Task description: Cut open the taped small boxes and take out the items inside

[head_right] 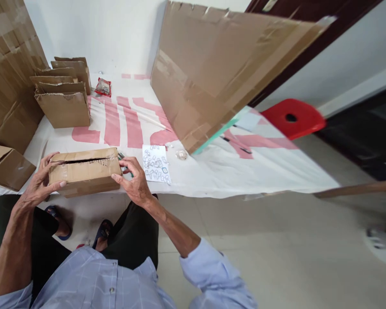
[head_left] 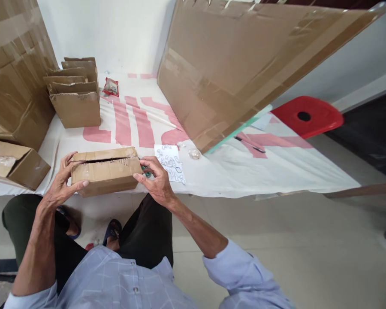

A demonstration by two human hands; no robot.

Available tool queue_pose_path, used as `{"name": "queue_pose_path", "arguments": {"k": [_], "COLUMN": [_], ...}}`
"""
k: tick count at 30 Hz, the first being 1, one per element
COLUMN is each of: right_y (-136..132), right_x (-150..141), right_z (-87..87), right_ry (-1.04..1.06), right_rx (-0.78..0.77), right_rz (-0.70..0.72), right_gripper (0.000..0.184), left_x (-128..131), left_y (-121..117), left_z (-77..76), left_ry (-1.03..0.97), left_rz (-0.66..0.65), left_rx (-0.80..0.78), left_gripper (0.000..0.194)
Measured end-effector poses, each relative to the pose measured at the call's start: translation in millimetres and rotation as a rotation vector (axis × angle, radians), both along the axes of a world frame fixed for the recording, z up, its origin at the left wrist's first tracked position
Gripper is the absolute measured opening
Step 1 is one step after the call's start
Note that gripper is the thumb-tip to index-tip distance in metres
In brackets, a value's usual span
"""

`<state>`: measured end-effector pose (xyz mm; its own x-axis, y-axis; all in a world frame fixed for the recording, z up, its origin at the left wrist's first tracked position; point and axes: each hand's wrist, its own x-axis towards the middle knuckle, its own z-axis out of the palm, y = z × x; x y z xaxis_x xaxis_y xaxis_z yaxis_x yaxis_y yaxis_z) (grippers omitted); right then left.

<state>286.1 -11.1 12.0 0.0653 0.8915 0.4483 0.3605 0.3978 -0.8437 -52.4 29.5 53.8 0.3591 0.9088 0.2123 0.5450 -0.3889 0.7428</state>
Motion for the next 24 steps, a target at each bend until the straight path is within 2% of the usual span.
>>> {"name": "queue_pose_path", "arguments": {"k": [7, 10, 13, 16, 19, 24], "right_y": [-1.1, -3.3, 0.0, 12.2, 27.0, 41.2], "right_x": [-8.1, -14.2, -9.6, 9.2, 29.0, 27.6], "right_z": [12.3, 14.8, 11.7, 0.7, -15.3, -34.0], "right_ry": [0.012, 0.012, 0.001, -0.047, -0.27, -0.835], "right_rx": [0.045, 0.092, 0.134, 0.111, -0.039, -0.352], "right_rz": [-0.017, 0.0, 0.028, -0.065, -0.192, -0.169], "right_gripper": [0.019, 0.018, 0.019, 0.019, 0.02, 0.022], "left_x": [-1.8, 1.3, 3.4, -0.2, -8.6, -16.4], "left_y": [3.1, 0.9, -0.6, -0.3, -0.4, -3.7], "left_z": [0.1, 1.9, 5.5, 8.6, 9.2, 5.9], "left_ry": [-0.006, -0.008, 0.017, 0.075, 0.091, 0.085], "left_rz": [-0.014, 0.019, 0.035, 0.033, 0.072, 0.088], "left_rx": [-0.001, -0.021, -0.008, 0.078, 0.147, 0.181], "left_gripper": [0.071, 0.08, 0.084, 0.07, 0.063, 0.058]}}
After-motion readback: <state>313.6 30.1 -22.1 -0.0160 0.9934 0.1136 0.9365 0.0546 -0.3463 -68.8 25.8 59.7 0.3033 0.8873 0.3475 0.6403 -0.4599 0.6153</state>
